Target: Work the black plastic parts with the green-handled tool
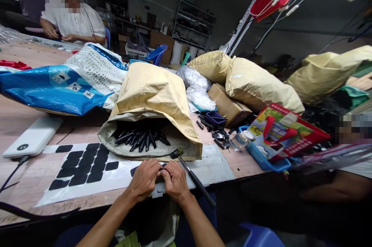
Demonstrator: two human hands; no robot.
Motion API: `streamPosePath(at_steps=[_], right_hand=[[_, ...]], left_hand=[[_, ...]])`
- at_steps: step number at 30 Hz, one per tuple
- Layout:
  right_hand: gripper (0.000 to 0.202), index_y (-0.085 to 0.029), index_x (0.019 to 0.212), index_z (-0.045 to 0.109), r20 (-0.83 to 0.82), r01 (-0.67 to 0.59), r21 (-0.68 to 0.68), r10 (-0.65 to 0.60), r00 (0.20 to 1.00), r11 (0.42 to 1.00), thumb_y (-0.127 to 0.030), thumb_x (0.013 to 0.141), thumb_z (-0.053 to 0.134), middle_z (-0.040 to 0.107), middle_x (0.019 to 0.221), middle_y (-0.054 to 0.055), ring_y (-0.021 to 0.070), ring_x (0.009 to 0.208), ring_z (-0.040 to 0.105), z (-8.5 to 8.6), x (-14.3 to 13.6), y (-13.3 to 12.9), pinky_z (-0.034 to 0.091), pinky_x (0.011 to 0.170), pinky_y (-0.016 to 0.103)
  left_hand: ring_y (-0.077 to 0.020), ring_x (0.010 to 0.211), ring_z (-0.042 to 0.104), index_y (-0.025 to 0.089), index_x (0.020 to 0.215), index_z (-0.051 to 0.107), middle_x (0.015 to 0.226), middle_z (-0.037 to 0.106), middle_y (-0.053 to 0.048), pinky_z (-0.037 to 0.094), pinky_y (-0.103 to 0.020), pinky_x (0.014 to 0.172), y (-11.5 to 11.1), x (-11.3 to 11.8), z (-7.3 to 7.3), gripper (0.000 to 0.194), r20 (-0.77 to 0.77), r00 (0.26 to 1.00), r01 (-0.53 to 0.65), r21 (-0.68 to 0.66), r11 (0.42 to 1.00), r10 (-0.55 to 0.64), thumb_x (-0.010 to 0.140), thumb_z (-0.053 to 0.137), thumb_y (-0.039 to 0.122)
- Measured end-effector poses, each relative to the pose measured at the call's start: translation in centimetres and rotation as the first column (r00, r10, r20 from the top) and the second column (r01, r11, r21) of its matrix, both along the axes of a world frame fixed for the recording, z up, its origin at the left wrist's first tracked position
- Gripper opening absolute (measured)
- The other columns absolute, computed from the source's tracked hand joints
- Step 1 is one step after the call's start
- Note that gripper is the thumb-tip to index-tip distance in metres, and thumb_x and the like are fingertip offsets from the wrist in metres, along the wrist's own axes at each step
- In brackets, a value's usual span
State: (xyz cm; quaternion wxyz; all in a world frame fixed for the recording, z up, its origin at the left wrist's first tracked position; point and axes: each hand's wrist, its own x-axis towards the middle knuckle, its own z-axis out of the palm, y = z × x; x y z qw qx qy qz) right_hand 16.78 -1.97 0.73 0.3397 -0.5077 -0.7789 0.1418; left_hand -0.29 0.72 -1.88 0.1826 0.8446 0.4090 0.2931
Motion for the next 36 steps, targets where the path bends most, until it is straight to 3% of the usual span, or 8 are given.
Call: streamPosePath(at_steps=[7,15,26,36], right_hand=[[0.027,-0.021,0.078,0.057,-0.063,-0.001,-0.059,-0.002,0.998,0.998,-0.035,0.099,0.045,0.058,0.076,0.004,0.0180,0.076,0.054,0.4,0.1,0.2,0.039,0.071,0.030],[0.017,-0.022,0.092,0.062,-0.131,-0.018,-0.103,0.004,0.991,0.995,-0.038,0.091,0.059,0.060,0.080,0.004,0.0194,0.076,0.055,0.8,0.4,0.2,0.042,0.069,0.031],[0.019,-0.021,0.097,0.062,-0.146,-0.075,-0.127,0.056,0.988,0.989,-0.038,0.096,0.051,0.059,0.084,0.004,0.0194,0.079,0.055,0.7,0.8,0.1,0.042,0.071,0.031],[0.024,-0.022,0.087,0.062,-0.108,-0.049,-0.108,0.037,0.993,0.993,-0.035,0.100,0.046,0.060,0.082,0.005,0.0196,0.081,0.054,0.2,0.5,0.1,0.040,0.073,0.032]], left_hand=[[-0.0230,0.084,0.055,0.020,0.088,0.061,0.087,0.063,-0.006,0.039,-0.037,0.076,0.0,-0.2,0.7,0.025,0.071,0.997,0.018,-0.076,0.997,-0.013,0.099,0.041,0.029],[-0.0225,0.085,0.056,0.020,0.093,0.063,0.088,0.064,-0.006,0.041,-0.037,0.079,0.2,-0.6,1.4,0.030,0.125,0.992,0.009,-0.145,0.989,0.009,0.102,0.038,0.033],[-0.0222,0.085,0.054,0.019,0.090,0.061,0.087,0.063,-0.006,0.040,-0.037,0.079,0.2,-0.7,1.5,0.028,0.095,0.995,0.007,-0.147,0.989,0.007,0.102,0.039,0.032],[-0.0212,0.081,0.053,0.019,0.088,0.061,0.083,0.061,-0.005,0.038,-0.037,0.077,0.0,-0.8,1.3,0.036,0.101,0.995,0.039,-0.133,0.990,-0.026,0.103,0.034,0.038]])
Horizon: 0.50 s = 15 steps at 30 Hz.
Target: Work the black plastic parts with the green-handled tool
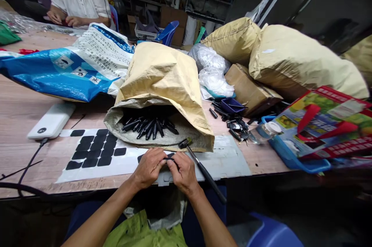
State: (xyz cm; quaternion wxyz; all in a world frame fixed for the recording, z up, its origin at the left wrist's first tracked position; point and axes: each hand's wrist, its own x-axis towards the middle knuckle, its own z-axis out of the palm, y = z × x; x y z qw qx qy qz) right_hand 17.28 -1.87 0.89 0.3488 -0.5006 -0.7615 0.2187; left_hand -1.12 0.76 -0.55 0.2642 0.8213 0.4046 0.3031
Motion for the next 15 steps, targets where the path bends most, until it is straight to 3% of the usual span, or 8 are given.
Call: streamPosePath(at_steps=[7,11,15], right_hand=[[0.021,-0.022,0.087,0.061,0.026,-0.001,-0.016,0.002,1.000,1.000,-0.036,0.098,0.049,0.061,0.083,0.006,0.0219,0.081,0.053,0.2,0.1,-0.4,0.035,0.072,0.035],[0.027,-0.023,0.089,0.059,-0.033,-0.067,-0.062,0.065,0.997,0.996,-0.034,0.101,0.038,0.060,0.083,0.007,0.0221,0.081,0.052,0.3,0.5,-0.5,0.035,0.073,0.036],[0.032,-0.022,0.083,0.056,-0.036,-0.057,-0.075,0.054,0.998,0.996,-0.030,0.102,0.032,0.059,0.080,0.007,0.0211,0.078,0.051,-0.1,0.6,-0.3,0.033,0.071,0.036]], left_hand=[[-0.0215,0.080,0.051,0.020,0.087,0.058,0.081,0.058,-0.005,0.037,-0.037,0.076,-0.6,-0.1,0.6,0.031,-0.018,0.999,0.027,-0.032,0.999,-0.027,0.102,0.035,0.034],[-0.0213,0.079,0.051,0.020,0.087,0.057,0.081,0.058,-0.005,0.037,-0.038,0.076,-0.8,0.0,1.1,0.030,-0.016,0.999,0.031,-0.068,0.997,-0.033,0.101,0.033,0.031],[-0.0215,0.079,0.051,0.020,0.090,0.058,0.082,0.058,-0.005,0.037,-0.037,0.075,-0.8,0.0,1.2,0.030,-0.027,0.999,0.028,-0.087,0.996,-0.030,0.101,0.033,0.031]])
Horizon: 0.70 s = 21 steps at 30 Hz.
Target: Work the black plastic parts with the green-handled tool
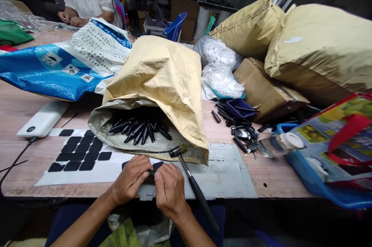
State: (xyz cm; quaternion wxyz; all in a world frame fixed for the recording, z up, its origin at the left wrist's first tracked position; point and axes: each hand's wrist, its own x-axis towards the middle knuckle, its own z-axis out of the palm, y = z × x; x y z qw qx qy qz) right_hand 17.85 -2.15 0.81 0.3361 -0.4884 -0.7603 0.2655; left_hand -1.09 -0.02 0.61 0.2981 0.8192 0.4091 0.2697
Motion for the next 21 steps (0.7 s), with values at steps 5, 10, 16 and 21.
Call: streamPosePath(at_steps=[5,10,16,21], right_hand=[[0.030,-0.021,0.082,0.056,0.009,0.024,0.038,-0.024,1.000,0.999,-0.031,0.100,0.035,0.060,0.079,0.007,0.0205,0.078,0.051,-0.5,-0.2,0.0,0.032,0.071,0.036],[0.030,-0.021,0.074,0.049,0.036,0.084,0.061,-0.086,0.996,0.995,-0.030,0.100,0.036,0.058,0.076,0.004,0.0174,0.075,0.049,-0.2,-0.5,-0.2,0.030,0.071,0.033],[0.034,-0.021,0.069,0.045,0.067,0.116,0.088,-0.122,0.990,0.989,-0.036,0.100,0.043,0.055,0.070,0.001,0.0151,0.071,0.047,0.0,-0.8,0.0,0.031,0.070,0.031],[0.039,-0.021,0.066,0.044,0.066,0.076,0.084,-0.082,0.994,0.994,-0.038,0.101,0.041,0.054,0.068,0.000,0.0140,0.068,0.046,-0.2,-0.7,0.3,0.032,0.067,0.029]], left_hand=[[-0.0217,0.080,0.049,0.019,0.089,0.059,0.081,0.057,-0.005,0.036,-0.037,0.076,0.0,-0.1,-0.4,0.032,-0.025,1.000,0.002,-0.001,1.000,-0.002,0.102,0.033,0.032],[-0.0219,0.081,0.049,0.019,0.089,0.059,0.083,0.057,-0.006,0.035,-0.037,0.076,0.3,-0.5,-0.9,0.034,-0.059,0.998,0.028,0.011,1.000,-0.028,0.103,0.031,0.034],[-0.0213,0.081,0.048,0.019,0.084,0.057,0.082,0.056,-0.005,0.034,-0.037,0.076,0.7,-0.5,-1.2,0.035,-0.029,0.999,0.020,0.052,0.998,-0.019,0.104,0.033,0.036],[-0.0209,0.081,0.049,0.019,0.083,0.056,0.081,0.057,-0.004,0.033,-0.036,0.076,0.9,-0.3,-1.3,0.036,-0.011,0.999,0.037,0.067,0.997,-0.036,0.104,0.032,0.036]])
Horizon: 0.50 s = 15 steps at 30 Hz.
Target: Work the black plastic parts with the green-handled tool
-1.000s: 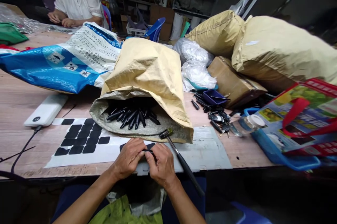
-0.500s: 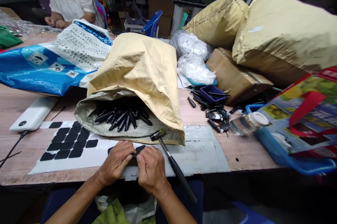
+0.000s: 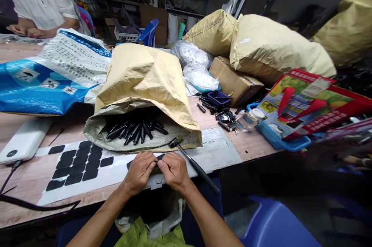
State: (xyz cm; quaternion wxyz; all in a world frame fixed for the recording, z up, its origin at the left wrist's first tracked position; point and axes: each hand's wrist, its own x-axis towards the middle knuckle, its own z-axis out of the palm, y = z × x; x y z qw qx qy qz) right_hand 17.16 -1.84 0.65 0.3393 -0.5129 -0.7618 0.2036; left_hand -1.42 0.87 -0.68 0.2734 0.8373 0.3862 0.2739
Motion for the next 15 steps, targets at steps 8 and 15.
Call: streamPosePath(at_steps=[8,15], right_hand=[[0.039,-0.022,0.065,0.042,-0.027,-0.026,-0.010,0.025,0.999,1.000,-0.038,0.101,0.041,0.052,0.066,0.000,0.0143,0.067,0.046,-0.16,0.20,0.32,0.032,0.067,0.028],[0.039,-0.022,0.064,0.038,-0.012,0.000,0.033,0.001,1.000,0.999,-0.037,0.100,0.042,0.048,0.065,0.000,0.0138,0.066,0.045,0.04,-0.08,0.18,0.029,0.065,0.029]], left_hand=[[-0.0208,0.079,0.050,0.019,0.076,0.053,0.079,0.058,-0.004,0.032,-0.036,0.075,0.11,0.24,0.06,0.039,0.004,1.000,-0.016,-0.005,1.000,0.016,0.104,0.032,0.038],[-0.0209,0.081,0.051,0.019,0.077,0.052,0.079,0.057,-0.003,0.032,-0.036,0.076,0.24,0.27,-0.13,0.039,-0.013,1.000,-0.020,-0.001,1.000,0.020,0.104,0.032,0.038]])
